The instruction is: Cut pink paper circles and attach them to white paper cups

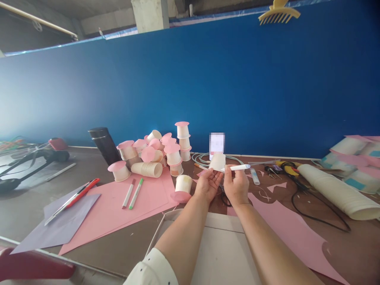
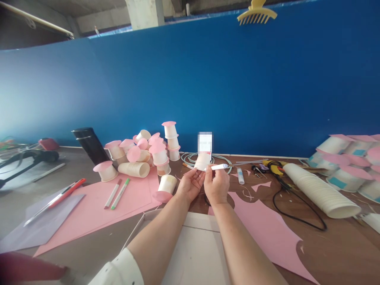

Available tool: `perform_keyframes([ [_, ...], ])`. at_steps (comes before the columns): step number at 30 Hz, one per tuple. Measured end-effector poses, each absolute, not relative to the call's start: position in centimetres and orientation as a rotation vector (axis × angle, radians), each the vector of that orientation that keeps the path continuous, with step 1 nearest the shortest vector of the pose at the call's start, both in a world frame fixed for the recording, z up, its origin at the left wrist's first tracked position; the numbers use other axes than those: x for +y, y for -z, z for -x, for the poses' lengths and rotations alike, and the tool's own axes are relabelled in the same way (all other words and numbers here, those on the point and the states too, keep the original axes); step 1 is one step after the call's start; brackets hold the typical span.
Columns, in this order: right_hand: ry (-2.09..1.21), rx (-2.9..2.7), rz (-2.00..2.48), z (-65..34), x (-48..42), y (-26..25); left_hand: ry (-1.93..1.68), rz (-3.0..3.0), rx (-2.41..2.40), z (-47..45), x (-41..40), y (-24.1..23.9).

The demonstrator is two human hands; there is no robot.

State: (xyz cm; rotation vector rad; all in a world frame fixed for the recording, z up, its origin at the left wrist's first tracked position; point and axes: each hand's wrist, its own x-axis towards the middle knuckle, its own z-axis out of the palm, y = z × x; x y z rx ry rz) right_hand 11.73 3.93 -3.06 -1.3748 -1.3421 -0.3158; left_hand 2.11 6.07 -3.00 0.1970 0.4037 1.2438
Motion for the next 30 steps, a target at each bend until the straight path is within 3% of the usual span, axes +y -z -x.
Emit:
perform_keyframes([
  [30,0.334,-1.339,1.377,-11.84,3.92,3.05,-1.250,-0.214,0.406,-2.09,6.03,3.13],
])
